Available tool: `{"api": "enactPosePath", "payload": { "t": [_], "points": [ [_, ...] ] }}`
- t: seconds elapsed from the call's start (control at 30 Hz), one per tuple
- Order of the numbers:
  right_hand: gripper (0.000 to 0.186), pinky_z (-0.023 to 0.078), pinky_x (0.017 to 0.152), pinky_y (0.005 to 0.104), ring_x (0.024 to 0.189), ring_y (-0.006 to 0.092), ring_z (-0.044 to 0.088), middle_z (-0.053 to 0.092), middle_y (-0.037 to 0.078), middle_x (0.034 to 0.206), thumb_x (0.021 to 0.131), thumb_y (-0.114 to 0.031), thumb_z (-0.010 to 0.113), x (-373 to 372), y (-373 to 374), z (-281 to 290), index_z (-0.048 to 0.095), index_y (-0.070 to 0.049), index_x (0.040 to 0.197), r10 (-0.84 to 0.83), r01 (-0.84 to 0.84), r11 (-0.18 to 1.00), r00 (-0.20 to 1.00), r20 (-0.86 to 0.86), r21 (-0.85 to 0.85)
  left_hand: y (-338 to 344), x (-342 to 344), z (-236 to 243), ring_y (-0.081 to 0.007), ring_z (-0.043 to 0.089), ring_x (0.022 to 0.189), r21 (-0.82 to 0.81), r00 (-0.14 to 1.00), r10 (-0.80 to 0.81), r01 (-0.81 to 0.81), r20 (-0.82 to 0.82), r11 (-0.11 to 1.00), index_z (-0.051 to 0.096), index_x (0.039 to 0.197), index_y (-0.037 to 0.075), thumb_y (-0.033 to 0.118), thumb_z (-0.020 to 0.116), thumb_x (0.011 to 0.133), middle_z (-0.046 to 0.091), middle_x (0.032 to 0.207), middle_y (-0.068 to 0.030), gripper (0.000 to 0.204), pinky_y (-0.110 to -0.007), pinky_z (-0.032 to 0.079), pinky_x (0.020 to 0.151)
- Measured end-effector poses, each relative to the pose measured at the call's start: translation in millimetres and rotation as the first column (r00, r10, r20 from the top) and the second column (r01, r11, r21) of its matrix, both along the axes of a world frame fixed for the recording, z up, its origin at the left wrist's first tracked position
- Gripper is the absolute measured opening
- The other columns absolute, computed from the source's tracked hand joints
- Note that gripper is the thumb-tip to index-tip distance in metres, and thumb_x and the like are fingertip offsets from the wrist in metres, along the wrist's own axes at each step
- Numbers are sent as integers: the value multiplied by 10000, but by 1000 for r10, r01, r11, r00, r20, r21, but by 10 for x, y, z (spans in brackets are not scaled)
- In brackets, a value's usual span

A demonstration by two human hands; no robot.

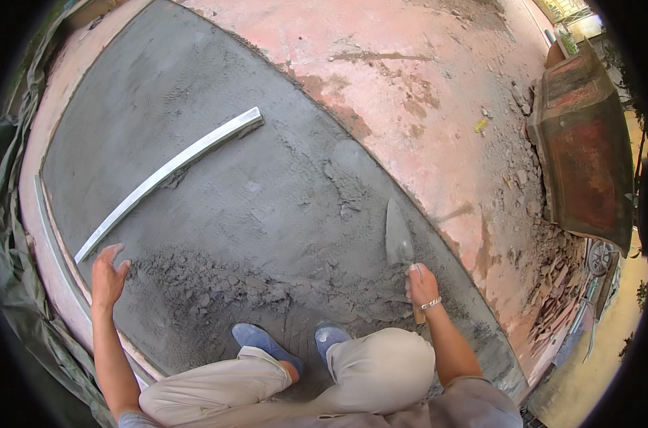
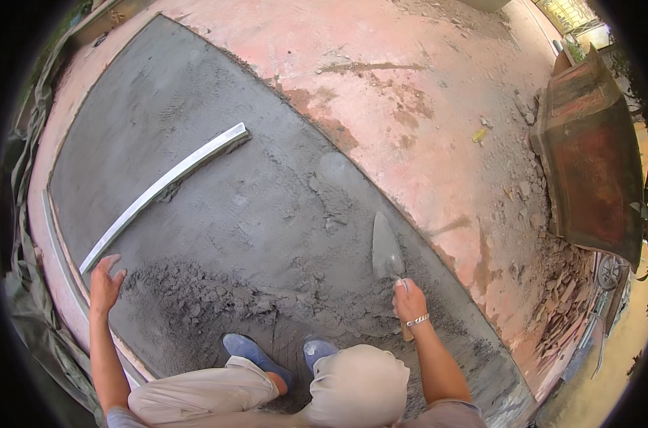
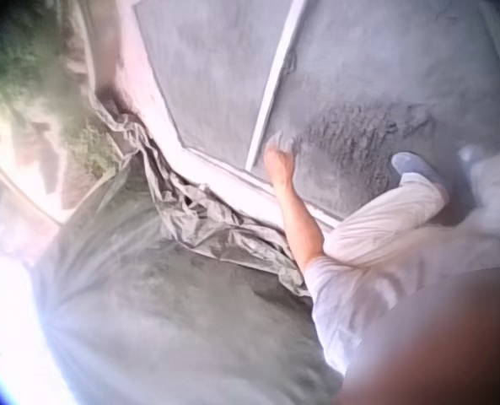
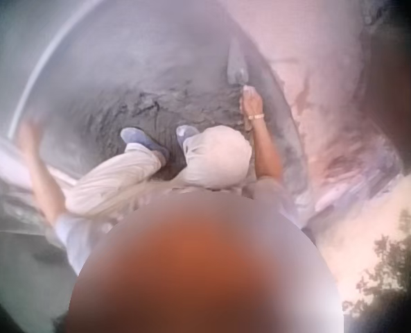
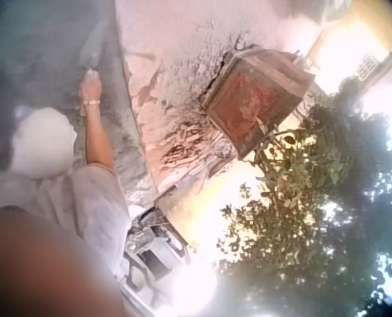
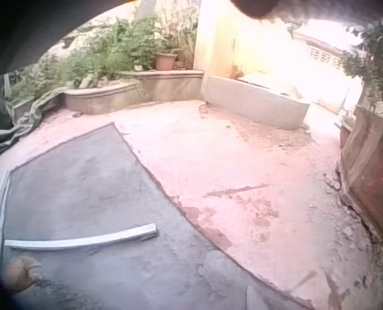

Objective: The person smooths wet cement on a floor using a trowel and a straight metal bar. They repeatedly level the surface with the bar and then refine it with the trowel, moving around the area to cover different sections.

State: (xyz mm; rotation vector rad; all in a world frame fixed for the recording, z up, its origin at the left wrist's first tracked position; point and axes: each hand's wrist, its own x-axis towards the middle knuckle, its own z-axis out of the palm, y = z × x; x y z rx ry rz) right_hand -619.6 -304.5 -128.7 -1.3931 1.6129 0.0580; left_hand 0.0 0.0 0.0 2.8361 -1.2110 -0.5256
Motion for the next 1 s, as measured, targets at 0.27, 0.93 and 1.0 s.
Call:
{"api": "enactPosePath", "payload": {
  "t": [0.27, 0.93, 1.0],
  "points": [
    [453, 514, 645, 464, 680, 392, 648, 651, 226, 742, 1023, -424, 452, 1332, -638, -271, 560, 6, 930, 267, -249, 955, 959, 99, -160, -160, -89, 67, -395, 609, 1179, -13, 1000, -28, 28, -6, 1000, 651, 1222, 4, 78, 722, 815, 653, 1240, -223, 419, -407, 462, 1032],
    [425, 521, 503, 387, 534, 241, 625, 618, 133, 676, 1036, -431, 455, 1344, -102, -122, 533, -25, 939, 39, -81, 986, 963, 266, 147, -85, -98, 99, -395, 608, 1182, 5, 1000, -3, 3, -19, 1000, 659, 1211, -5, 81, 722, 814, 654, 1239, -226, 411, -408, 461, 1033],
    [410, 491, 437, 342, 480, 183, 585, 581, 91, 643, 1042, -425, 450, 1281, -194, -126, 511, -38, 919, -77, 38, 989, 956, 284, 140, -44, -85, 72, -396, 606, 1185, 15, 1000, -4, 5, -29, 1000, 658, 1210, -6, 84, 723, 813, 653, 1239, -228, 413, -411, 460, 1034]
  ]
}}
